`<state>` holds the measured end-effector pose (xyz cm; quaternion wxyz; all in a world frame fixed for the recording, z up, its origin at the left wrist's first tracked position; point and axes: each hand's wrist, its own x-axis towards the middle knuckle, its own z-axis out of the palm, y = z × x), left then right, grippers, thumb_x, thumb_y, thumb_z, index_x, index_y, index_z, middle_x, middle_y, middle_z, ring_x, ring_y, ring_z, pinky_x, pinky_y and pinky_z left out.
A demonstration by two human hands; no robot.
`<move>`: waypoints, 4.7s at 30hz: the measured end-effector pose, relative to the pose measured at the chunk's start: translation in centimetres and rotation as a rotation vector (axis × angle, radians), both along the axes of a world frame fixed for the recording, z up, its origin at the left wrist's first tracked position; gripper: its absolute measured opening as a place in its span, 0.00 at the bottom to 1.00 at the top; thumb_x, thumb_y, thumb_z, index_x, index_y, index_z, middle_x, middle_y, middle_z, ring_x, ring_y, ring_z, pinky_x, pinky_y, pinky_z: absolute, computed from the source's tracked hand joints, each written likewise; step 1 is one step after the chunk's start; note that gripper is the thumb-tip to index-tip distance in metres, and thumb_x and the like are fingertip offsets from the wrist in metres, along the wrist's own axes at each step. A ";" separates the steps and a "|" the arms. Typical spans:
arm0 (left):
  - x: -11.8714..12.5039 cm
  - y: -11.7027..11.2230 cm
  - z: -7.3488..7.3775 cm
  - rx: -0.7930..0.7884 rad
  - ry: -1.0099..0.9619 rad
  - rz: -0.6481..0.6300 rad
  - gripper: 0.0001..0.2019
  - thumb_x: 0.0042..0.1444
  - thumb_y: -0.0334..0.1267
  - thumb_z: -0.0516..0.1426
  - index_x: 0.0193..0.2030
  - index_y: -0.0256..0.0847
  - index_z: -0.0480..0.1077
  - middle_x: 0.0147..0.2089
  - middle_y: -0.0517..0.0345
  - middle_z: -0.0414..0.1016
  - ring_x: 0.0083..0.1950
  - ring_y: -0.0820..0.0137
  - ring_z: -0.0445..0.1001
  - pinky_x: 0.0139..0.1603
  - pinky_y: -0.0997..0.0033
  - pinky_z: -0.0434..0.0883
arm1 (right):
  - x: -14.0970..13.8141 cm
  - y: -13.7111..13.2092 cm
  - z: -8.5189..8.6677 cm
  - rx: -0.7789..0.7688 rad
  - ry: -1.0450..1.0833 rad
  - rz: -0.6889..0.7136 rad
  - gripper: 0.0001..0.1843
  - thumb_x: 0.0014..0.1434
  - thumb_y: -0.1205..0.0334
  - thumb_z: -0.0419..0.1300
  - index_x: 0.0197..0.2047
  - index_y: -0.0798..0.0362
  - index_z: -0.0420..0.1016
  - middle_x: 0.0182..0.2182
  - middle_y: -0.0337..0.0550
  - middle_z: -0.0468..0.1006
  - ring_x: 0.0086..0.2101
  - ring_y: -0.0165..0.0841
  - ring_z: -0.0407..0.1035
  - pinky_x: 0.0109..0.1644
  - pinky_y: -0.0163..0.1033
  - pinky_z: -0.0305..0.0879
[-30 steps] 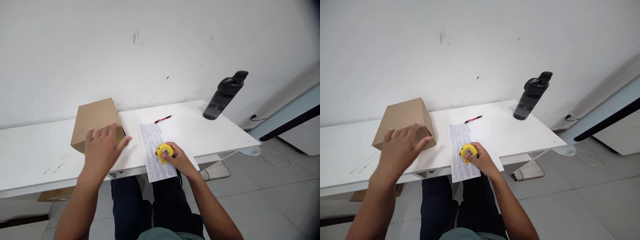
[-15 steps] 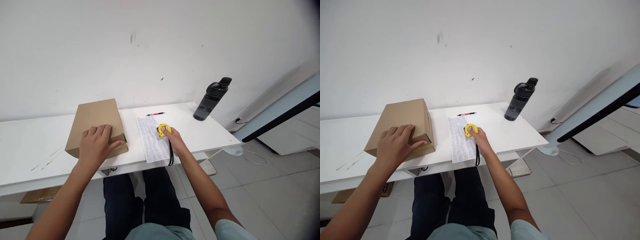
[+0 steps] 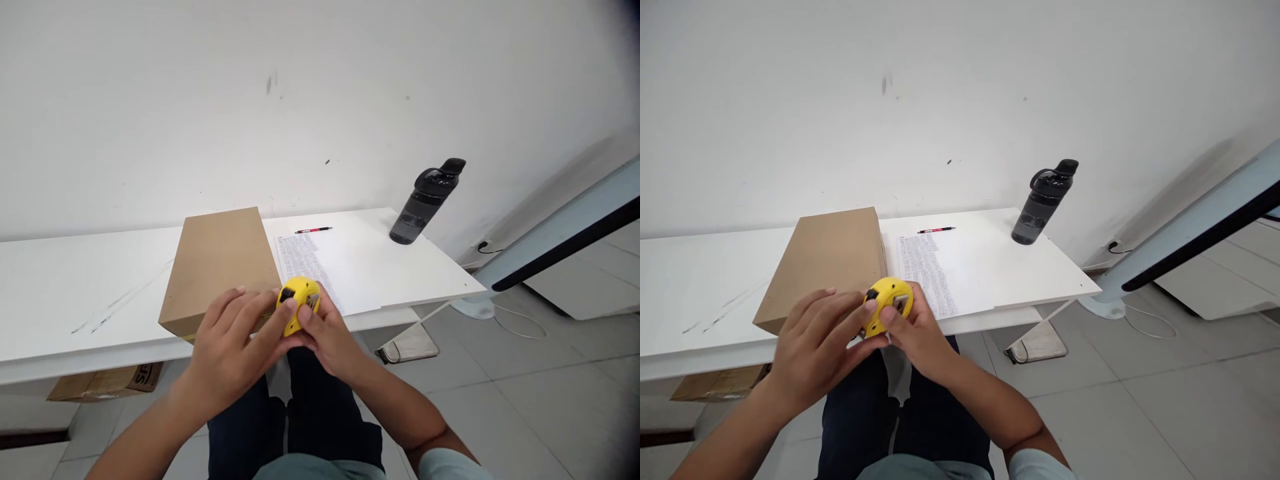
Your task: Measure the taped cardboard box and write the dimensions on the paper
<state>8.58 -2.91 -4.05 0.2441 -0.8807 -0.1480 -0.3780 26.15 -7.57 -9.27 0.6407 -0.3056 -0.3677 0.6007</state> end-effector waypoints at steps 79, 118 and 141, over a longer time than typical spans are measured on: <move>5.6 2.2 -7.3 -0.149 -0.457 0.537 0.18 0.61 0.40 0.62 0.58 0.46 0.74 0.53 0.48 0.81 0.57 0.51 0.75 0.74 0.33 0.46 | 4.4 6.4 -8.7 -0.168 -0.013 -0.666 0.28 0.49 0.40 0.73 0.41 0.52 0.71 0.30 0.34 0.76 0.25 0.25 0.66 0.28 0.32 0.62; -1.5 -2.8 -4.1 0.086 -0.175 -0.179 0.05 0.63 0.38 0.64 0.45 0.44 0.77 0.46 0.60 0.84 0.53 0.69 0.80 0.69 0.57 0.71 | 0.3 -2.7 -2.6 0.270 -0.353 -0.287 0.29 0.57 0.36 0.69 0.52 0.43 0.67 0.34 0.37 0.75 0.27 0.31 0.70 0.28 0.36 0.71; -18.4 7.0 -7.0 -0.259 -0.733 0.762 0.25 0.63 0.49 0.61 0.65 0.44 0.67 0.47 0.55 0.86 0.43 0.63 0.83 0.36 0.65 0.70 | 7.9 6.9 -2.5 0.223 -0.381 -0.764 0.36 0.54 0.45 0.73 0.63 0.43 0.71 0.44 0.41 0.75 0.39 0.33 0.72 0.35 0.37 0.75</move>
